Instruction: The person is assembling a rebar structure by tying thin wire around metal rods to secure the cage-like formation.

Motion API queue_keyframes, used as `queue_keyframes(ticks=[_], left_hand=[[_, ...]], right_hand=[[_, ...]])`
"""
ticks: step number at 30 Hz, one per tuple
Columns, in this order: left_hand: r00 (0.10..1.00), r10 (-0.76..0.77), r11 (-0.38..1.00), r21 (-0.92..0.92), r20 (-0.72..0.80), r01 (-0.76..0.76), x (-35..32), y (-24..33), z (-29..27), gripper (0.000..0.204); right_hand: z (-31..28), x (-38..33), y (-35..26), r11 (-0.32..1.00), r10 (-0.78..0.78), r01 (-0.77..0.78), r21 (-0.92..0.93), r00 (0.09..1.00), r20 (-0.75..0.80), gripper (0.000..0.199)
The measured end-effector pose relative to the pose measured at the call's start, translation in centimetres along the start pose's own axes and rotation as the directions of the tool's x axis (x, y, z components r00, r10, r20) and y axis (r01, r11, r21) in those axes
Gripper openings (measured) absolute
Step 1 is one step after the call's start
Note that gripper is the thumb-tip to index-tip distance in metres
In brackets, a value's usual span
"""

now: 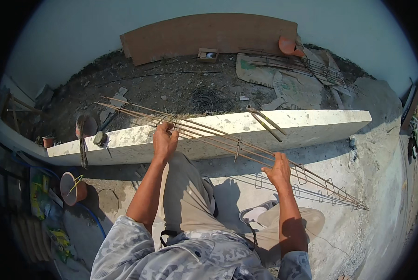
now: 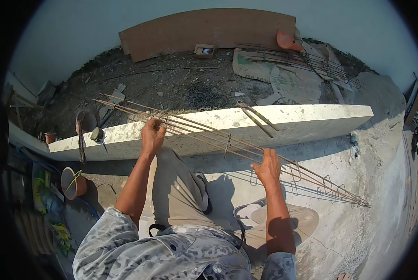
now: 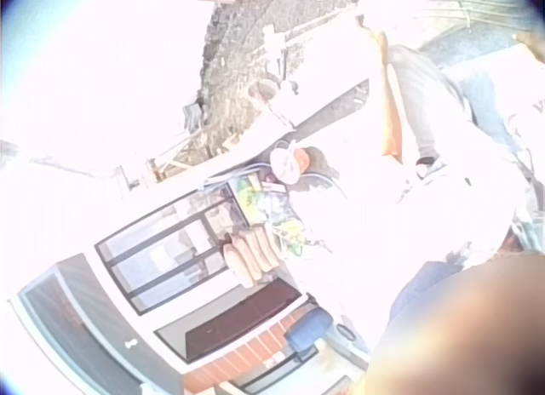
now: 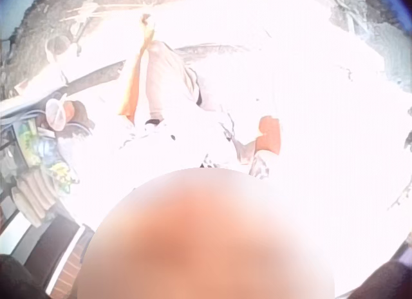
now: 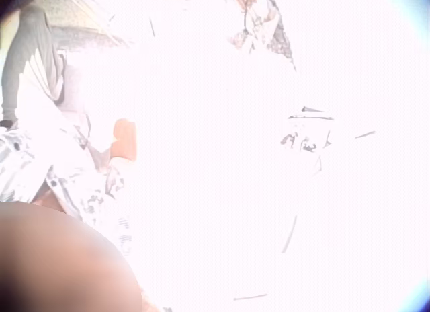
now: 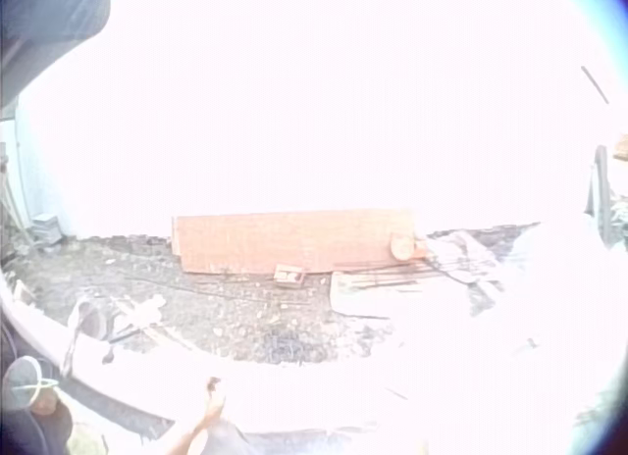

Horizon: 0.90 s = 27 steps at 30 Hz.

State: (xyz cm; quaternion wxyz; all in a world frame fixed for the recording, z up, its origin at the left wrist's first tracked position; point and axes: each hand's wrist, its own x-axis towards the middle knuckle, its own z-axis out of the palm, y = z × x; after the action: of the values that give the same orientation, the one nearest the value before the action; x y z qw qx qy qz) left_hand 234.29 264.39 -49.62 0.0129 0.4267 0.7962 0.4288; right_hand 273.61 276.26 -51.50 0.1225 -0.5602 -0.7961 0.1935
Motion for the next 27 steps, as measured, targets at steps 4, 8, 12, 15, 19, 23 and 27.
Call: queue_keyframes(ticks=[4, 8, 12, 15, 19, 23, 27], left_hand=[[0.993, -0.115, 0.993, 0.011, 0.030, 0.115, 0.6, -1.5, -0.7, 0.028], [0.989, -0.007, 1.000, 0.015, 0.147, 0.005, -0.5, 1.6, 0.7, 0.028], [0.947, 0.152, 0.987, 0.000, 0.284, -0.158, -1.4, 4.7, 3.7, 0.031], [0.885, 0.220, 0.955, 0.096, 0.411, -0.282, -0.8, 5.1, 5.1, 0.037], [0.724, 0.265, 0.874, 0.158, 0.637, -0.459, -0.1, 4.0, 5.8, 0.045], [0.715, 0.227, 0.837, 0.242, 0.661, -0.490, 0.4, 0.8, 5.7, 0.038], [0.771, 0.251, 0.852, 0.245, 0.585, -0.463, 0.4, -0.9, 5.6, 0.031]], right_hand=[[1.4, 2.2, -0.2, 0.993, -0.103, 0.106, -0.049, 0.993, 0.059, 0.071], [1.5, 3.2, 0.0, 0.987, -0.103, 0.118, -0.112, 0.985, 0.136, 0.074], [1.2, 4.0, -0.2, 0.981, -0.068, 0.107, -0.162, 0.971, 0.229, 0.080], [1.5, 4.2, 0.1, 0.978, -0.084, 0.126, -0.165, 0.967, 0.242, 0.079], [2.1, 4.4, 0.9, 0.991, -0.080, 0.100, -0.091, 0.976, 0.202, 0.070], [2.1, 4.7, 0.9, 0.994, -0.075, 0.086, -0.063, 0.985, 0.158, 0.065], [2.3, 5.2, 0.8, 0.992, -0.093, 0.106, -0.066, 0.980, 0.178, 0.065]])
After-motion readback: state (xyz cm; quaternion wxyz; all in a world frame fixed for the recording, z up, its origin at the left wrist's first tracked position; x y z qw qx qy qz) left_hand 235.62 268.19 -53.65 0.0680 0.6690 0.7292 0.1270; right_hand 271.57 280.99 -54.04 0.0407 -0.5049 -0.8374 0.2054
